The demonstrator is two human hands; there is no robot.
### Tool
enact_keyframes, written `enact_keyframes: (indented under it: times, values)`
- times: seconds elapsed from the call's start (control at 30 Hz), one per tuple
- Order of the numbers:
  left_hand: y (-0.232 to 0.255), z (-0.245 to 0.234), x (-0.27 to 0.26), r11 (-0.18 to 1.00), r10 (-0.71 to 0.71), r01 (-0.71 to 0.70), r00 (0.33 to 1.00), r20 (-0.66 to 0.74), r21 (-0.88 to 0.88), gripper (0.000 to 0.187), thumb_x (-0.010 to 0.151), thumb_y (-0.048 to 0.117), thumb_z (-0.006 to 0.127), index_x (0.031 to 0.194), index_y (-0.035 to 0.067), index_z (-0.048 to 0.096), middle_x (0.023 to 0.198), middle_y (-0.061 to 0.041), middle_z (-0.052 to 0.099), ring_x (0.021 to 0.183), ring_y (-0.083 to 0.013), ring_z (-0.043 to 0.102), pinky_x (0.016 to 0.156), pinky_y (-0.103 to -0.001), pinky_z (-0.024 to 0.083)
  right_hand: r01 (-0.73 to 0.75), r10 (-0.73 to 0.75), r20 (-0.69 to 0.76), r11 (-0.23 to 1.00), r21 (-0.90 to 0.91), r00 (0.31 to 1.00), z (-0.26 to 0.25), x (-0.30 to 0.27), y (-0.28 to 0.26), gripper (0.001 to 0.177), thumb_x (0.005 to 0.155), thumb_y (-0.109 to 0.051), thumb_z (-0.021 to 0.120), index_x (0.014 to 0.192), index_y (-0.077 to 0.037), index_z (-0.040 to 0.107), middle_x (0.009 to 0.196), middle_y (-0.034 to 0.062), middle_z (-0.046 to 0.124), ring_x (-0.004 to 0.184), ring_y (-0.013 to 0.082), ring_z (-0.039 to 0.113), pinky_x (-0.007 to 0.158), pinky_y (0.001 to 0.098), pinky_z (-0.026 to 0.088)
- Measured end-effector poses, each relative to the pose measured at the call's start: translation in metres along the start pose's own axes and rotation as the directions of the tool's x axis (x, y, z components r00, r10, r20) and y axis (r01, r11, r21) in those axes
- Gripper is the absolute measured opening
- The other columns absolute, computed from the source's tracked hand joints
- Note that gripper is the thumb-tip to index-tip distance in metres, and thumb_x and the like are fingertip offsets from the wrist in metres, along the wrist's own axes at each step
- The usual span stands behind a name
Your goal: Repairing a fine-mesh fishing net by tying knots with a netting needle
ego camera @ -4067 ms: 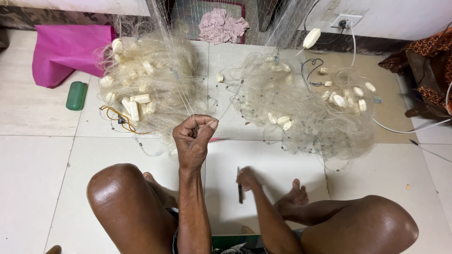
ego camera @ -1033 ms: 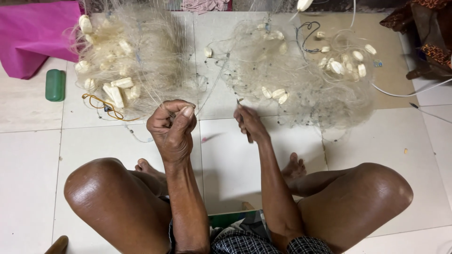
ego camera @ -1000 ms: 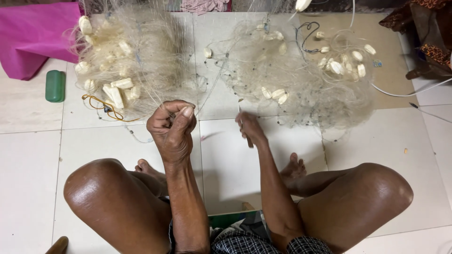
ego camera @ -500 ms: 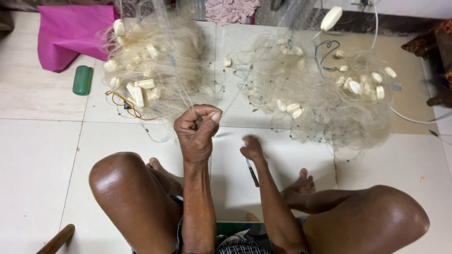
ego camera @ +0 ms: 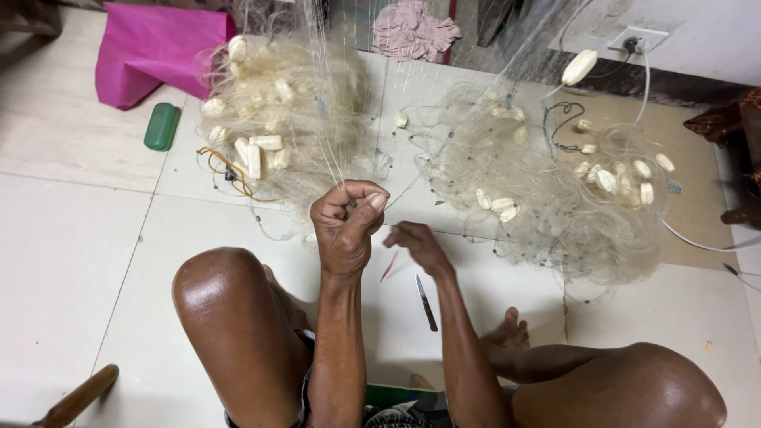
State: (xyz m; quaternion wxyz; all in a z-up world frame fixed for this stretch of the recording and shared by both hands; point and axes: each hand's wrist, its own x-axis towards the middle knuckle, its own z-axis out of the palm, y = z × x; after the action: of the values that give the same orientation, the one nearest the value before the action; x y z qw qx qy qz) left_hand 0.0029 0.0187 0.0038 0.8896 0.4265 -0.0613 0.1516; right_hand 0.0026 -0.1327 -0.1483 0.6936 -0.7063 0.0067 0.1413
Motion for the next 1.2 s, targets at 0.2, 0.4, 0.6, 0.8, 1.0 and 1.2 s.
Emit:
enact_keyframes:
  times: [0.2,0.4,0.6,0.8,1.0,1.2]
  values:
    - [-0.001,-0.013,0.009,0.993,0.042,-0.047,0.998,-0.053,-0.110,0.008,0.080,-0.002,0.067,0.082,-0.009,0.064,0.049,-0.007,0.047,0.038,-0.0046,0.035,0.036,-0.020,0.035,-0.186,0.180,-0.175,0.982,-0.022,0.968,-0.055,-0.013,0.033,0.037,0.091,-0.034,0.060,0.073,-0.003,0.069,0.070,0.0098,0.066,0.074,0.0155,0.062,0.075,0.0266,0.050]
    - [-0.009,-0.014,0.013,0.981,0.017,-0.037,0.994,-0.107,-0.188,0.009,0.079,-0.003,0.067,0.082,-0.010,0.062,0.050,-0.006,0.043,0.037,-0.0048,0.032,0.037,-0.021,0.033,-0.052,0.075,-0.083,0.967,0.250,0.994,-0.091,-0.021,0.069,0.026,0.079,-0.014,0.068,0.061,-0.005,0.051,0.049,0.0052,0.043,0.053,0.0225,0.058,0.060,0.0307,0.048]
    - [-0.010,-0.016,0.015,0.981,-0.013,-0.015,0.989,-0.144,-0.193,0.009,0.080,-0.002,0.066,0.082,-0.010,0.062,0.049,-0.004,0.041,0.038,-0.0038,0.032,0.037,-0.020,0.033,-0.130,-0.037,0.206,0.662,0.738,0.978,-0.109,-0.027,0.092,0.032,0.067,-0.033,0.061,0.078,-0.004,0.052,0.055,-0.0008,0.035,0.047,0.0152,0.043,0.063,0.0401,0.042]
    - [-0.017,-0.016,0.015,0.979,-0.031,0.005,0.992,-0.125,-0.203,0.009,0.079,-0.004,0.067,0.083,-0.011,0.062,0.050,-0.006,0.043,0.036,-0.0048,0.033,0.036,-0.020,0.033,-0.043,-0.126,0.102,0.402,0.915,0.987,-0.110,-0.043,0.108,0.066,0.075,-0.055,0.065,0.108,0.001,0.053,0.076,0.0094,0.042,0.053,0.0128,0.041,0.055,0.0324,0.037]
    - [-0.016,-0.013,0.014,0.980,-0.037,0.008,0.989,-0.142,-0.201,0.009,0.080,-0.003,0.067,0.084,-0.010,0.063,0.052,-0.007,0.046,0.037,-0.0047,0.035,0.036,-0.020,0.034,-0.189,0.179,0.097,0.617,0.764,0.979,-0.125,-0.038,0.140,0.022,0.093,-0.024,0.051,0.099,-0.004,0.056,0.072,0.0037,0.045,0.047,0.0083,0.038,0.043,0.0235,0.034]
    - [-0.021,-0.007,0.011,0.988,-0.067,0.044,0.985,-0.156,-0.148,0.008,0.080,-0.003,0.068,0.084,-0.009,0.065,0.054,-0.007,0.048,0.038,-0.0042,0.036,0.037,-0.019,0.034,-0.227,0.450,-0.502,0.867,0.443,0.739,-0.101,-0.033,0.028,0.025,0.095,-0.015,0.042,0.113,-0.007,0.057,0.071,0.0019,0.053,0.048,0.0090,0.043,0.042,0.0227,0.036]
